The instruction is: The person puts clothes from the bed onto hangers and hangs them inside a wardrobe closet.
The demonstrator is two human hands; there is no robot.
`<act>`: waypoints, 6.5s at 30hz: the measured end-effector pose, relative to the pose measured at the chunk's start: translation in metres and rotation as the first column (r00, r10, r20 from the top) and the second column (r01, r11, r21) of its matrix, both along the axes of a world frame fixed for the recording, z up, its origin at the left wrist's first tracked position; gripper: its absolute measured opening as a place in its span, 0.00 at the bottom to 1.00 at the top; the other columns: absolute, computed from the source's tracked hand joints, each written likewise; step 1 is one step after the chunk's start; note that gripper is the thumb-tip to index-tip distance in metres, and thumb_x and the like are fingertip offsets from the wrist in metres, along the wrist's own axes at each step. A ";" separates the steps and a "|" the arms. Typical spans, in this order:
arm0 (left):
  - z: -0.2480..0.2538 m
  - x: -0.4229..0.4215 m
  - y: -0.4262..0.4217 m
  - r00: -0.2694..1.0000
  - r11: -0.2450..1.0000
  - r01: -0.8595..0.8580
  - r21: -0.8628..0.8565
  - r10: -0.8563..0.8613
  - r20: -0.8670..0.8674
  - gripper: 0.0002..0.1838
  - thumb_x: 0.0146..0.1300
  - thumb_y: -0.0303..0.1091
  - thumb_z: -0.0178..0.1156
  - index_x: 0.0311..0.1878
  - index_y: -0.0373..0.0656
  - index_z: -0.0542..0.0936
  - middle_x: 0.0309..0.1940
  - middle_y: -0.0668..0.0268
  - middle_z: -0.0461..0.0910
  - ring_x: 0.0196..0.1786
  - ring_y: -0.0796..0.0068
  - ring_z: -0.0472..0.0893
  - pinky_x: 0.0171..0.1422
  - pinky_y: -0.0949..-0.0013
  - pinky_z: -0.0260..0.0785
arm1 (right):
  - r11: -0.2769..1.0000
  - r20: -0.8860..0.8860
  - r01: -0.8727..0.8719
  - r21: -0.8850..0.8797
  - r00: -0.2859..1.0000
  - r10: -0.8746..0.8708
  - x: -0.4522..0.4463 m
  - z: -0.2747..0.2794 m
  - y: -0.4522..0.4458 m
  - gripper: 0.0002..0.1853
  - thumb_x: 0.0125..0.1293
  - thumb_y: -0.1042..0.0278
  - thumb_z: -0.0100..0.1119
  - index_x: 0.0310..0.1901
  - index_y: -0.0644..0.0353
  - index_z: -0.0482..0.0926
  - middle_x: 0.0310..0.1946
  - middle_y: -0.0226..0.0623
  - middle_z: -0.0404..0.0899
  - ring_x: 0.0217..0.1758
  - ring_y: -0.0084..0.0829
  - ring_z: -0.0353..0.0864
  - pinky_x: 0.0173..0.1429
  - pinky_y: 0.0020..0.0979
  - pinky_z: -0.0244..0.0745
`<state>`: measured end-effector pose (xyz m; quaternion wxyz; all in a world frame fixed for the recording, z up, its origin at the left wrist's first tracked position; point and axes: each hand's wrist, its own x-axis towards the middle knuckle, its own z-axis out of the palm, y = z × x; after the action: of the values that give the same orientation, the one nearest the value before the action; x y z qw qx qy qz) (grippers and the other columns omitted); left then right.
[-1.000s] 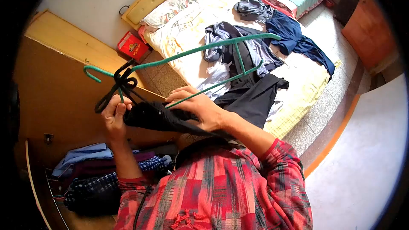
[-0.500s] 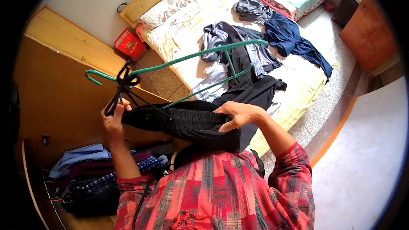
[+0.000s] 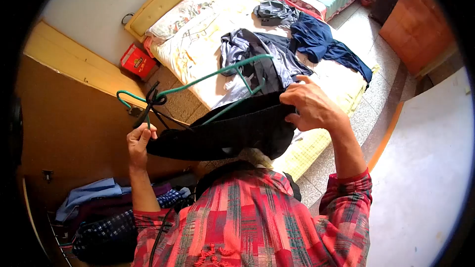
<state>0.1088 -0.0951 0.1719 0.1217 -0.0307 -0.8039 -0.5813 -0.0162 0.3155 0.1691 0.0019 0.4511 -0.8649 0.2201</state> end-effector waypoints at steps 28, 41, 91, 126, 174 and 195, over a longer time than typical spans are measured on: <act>0.041 -0.011 -0.012 0.963 0.959 0.249 -0.138 -0.260 -0.065 0.07 0.57 0.29 0.60 0.31 0.33 0.81 0.20 0.65 0.75 0.26 0.79 0.73 0.31 0.75 0.63 | 0.766 0.612 -0.121 -0.632 0.528 0.588 -0.031 0.005 -0.076 0.20 0.58 0.65 0.62 0.50 0.65 0.74 0.46 0.35 0.75 0.52 0.25 0.72 0.57 0.28 0.67; 0.139 -0.046 -0.007 0.953 0.963 -0.110 -0.248 0.031 -0.303 0.10 0.64 0.36 0.57 0.34 0.38 0.81 0.26 0.69 0.76 0.32 0.80 0.72 0.44 0.74 0.65 | 0.984 -0.375 0.060 -0.168 0.919 -0.120 -0.019 0.178 -0.086 0.16 0.66 0.59 0.54 0.51 0.57 0.78 0.43 0.39 0.81 0.46 0.37 0.80 0.50 0.34 0.73; -0.150 0.264 -0.043 0.686 0.374 -0.710 0.596 0.556 0.469 0.25 0.65 0.44 0.53 0.62 0.41 0.67 0.58 0.59 0.68 0.55 0.64 0.73 0.56 0.62 0.69 | 0.357 0.078 -0.822 -0.444 0.361 0.929 0.165 0.223 -0.418 0.11 0.62 0.66 0.58 0.36 0.69 0.76 0.25 0.46 0.77 0.29 0.31 0.75 0.36 0.33 0.69; -0.180 0.565 -0.079 -0.249 -0.383 -0.907 0.177 0.825 0.507 0.27 0.61 0.41 0.59 0.63 0.45 0.67 0.50 0.65 0.75 0.51 0.68 0.76 0.49 0.67 0.72 | 0.347 0.341 -0.750 -0.564 0.172 0.924 0.485 0.179 -0.659 0.23 0.60 0.67 0.57 0.55 0.70 0.72 0.48 0.49 0.77 0.50 0.39 0.76 0.54 0.33 0.68; -0.116 -0.006 0.001 0.626 0.889 0.457 -0.031 -0.296 0.722 0.25 0.59 0.37 0.62 0.58 0.38 0.73 0.49 0.57 0.79 0.51 0.68 0.79 0.56 0.67 0.70 | 0.942 0.538 0.045 0.333 0.812 -0.228 0.095 -0.248 -0.099 0.12 0.60 0.60 0.51 0.34 0.59 0.77 0.27 0.48 0.80 0.33 0.50 0.80 0.36 0.47 0.75; -0.219 -0.236 0.022 0.466 0.766 0.618 0.176 -0.537 0.703 0.27 0.59 0.44 0.62 0.57 0.38 0.73 0.47 0.56 0.79 0.50 0.70 0.77 0.55 0.69 0.68 | 0.849 0.526 0.307 0.430 0.679 -0.512 -0.009 -0.279 -0.070 0.11 0.58 0.59 0.55 0.39 0.54 0.79 0.30 0.47 0.81 0.35 0.49 0.80 0.39 0.46 0.74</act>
<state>-0.1270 -0.0731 -0.0468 -0.4082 -0.0772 -0.7543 -0.5084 -0.0248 0.2456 -0.1101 -0.3039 0.1387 -0.9182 0.2129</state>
